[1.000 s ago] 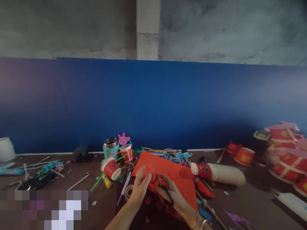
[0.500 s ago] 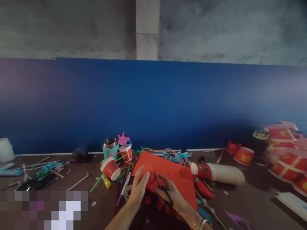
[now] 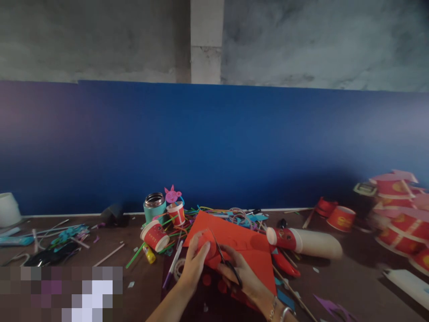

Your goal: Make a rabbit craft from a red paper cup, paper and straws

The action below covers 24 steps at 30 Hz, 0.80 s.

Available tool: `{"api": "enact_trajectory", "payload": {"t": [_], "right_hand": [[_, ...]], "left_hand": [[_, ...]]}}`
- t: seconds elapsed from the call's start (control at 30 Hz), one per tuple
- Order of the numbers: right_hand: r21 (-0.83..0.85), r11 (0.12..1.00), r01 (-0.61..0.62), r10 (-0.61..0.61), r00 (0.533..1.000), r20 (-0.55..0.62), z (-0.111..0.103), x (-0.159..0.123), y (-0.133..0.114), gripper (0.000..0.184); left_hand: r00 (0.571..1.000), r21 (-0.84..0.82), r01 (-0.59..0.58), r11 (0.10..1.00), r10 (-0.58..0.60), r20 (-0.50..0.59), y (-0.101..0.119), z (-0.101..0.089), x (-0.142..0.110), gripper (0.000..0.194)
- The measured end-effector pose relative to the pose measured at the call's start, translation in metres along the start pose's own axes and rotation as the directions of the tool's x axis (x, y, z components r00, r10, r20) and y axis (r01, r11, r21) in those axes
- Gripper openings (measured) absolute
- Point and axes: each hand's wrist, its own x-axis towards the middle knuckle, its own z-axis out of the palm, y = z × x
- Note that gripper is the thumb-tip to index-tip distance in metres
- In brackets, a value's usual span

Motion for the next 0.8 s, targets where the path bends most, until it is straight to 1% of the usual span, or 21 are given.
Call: {"api": "enact_trajectory", "payload": {"t": [0.13,0.2,0.33,0.43,0.67,0.8], "right_hand": [[-0.036,0.999,0.002,-0.001,1.000,0.015,-0.0004,-0.0008,-0.0010,0.068],[-0.021,1.000,0.004,-0.004,1.000,0.016,0.0000,-0.0011,-0.0001,0.068],[0.075,0.997,-0.017,0.015,0.999,0.033,0.0015,-0.0010,0.0048,0.072],[0.077,0.997,-0.028,0.026,0.999,0.029,0.0021,-0.0008,0.0061,0.071],[0.001,1.000,-0.010,0.010,0.999,-0.035,0.0022,-0.0004,0.0002,0.067],[-0.055,0.998,-0.013,0.011,1.000,-0.029,0.0013,-0.0011,-0.0011,0.067]], "left_hand": [[0.994,0.014,0.066,0.998,-0.064,-0.087,-0.0010,-0.0006,0.0002,0.051],[0.996,0.012,0.055,0.998,-0.054,-0.069,-0.0006,-0.0009,0.0006,0.051],[0.998,0.020,-0.050,0.999,0.050,0.027,0.0039,-0.0004,0.0003,0.046],[0.996,0.029,-0.090,0.995,0.089,0.029,0.0072,0.0001,-0.0011,0.046],[0.998,0.005,-0.056,0.998,0.056,0.007,0.0013,-0.0011,-0.0006,0.045],[0.999,0.002,-0.035,0.999,0.035,0.010,-0.0003,-0.0010,0.0003,0.042]]}}
